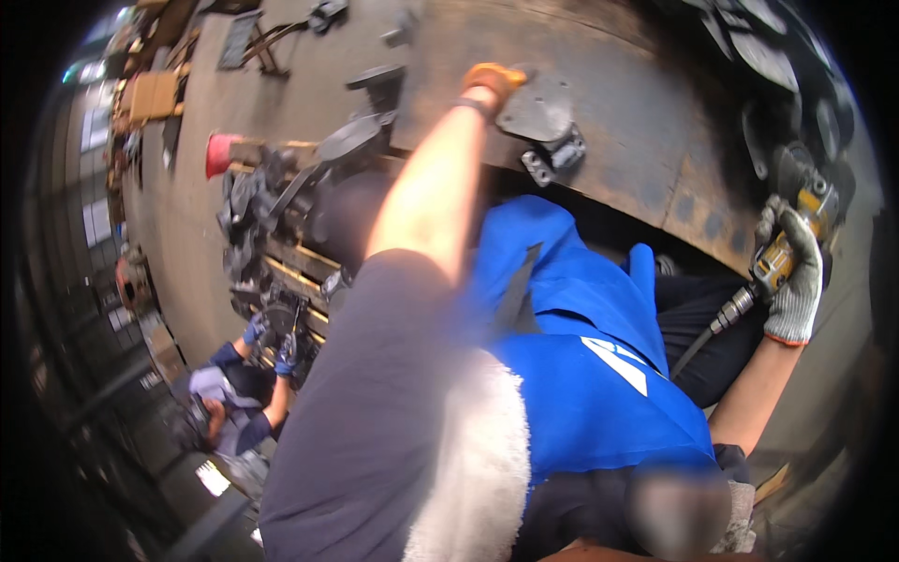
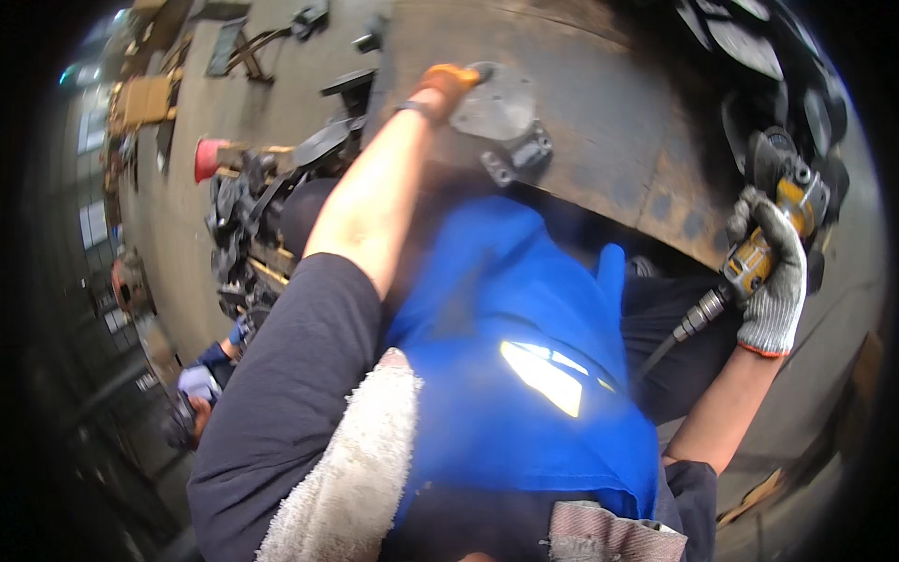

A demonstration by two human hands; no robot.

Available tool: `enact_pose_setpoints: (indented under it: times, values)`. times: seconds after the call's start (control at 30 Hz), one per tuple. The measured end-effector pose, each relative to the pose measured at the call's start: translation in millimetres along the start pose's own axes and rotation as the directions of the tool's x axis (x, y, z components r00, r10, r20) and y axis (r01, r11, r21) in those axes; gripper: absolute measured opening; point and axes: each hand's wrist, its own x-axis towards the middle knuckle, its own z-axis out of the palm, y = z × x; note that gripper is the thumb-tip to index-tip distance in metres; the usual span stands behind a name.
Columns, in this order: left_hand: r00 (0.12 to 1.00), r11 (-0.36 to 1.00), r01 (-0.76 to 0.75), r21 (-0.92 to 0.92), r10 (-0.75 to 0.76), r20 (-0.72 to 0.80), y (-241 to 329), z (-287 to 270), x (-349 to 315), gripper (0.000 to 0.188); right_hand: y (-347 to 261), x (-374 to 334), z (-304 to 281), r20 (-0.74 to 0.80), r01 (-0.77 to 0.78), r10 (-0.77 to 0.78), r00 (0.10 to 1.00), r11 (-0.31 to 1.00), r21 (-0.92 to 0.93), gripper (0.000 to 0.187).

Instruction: The person uses a handheld angle grinder to smooth the edges of metal parts. They pick up each part from a pile, grind it while seated, and place it back down, repeating the process.

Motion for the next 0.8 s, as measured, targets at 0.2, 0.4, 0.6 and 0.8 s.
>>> enact_pose_setpoints:
  times: [0.2,0.4,0.6,0.8]
  values:
    - [0.963,0.996,0.026,-0.087,-0.048,-0.264,39.0,-103.4,-70.4,0.049,-27.1,10.4,-28.4,0.215,-0.011,0.057,0.975,0.978,-0.210,0.026]
    - [0.983,0.737,0.027,0.675,0.104,-0.154,-53.6,-245.2,-176.9,0.054,-29.7,16.6,-24.3,0.191,-0.038,0.084,0.978,0.971,-0.234,0.024]
    - [0.848,0.920,0.324,0.222,-0.178,-0.499,-285.8,-298.6,-242.8,0.050,-32.9,19.8,-30.6,0.191,-0.045,0.089,0.977,0.973,-0.226,0.023]
    - [0.695,0.790,0.614,0.010,-0.534,-0.482,-428.0,-255.8,-316.5,0.060,-34.9,16.7,-38.1,0.189,-0.077,0.144,0.971,0.944,-0.320,0.023]
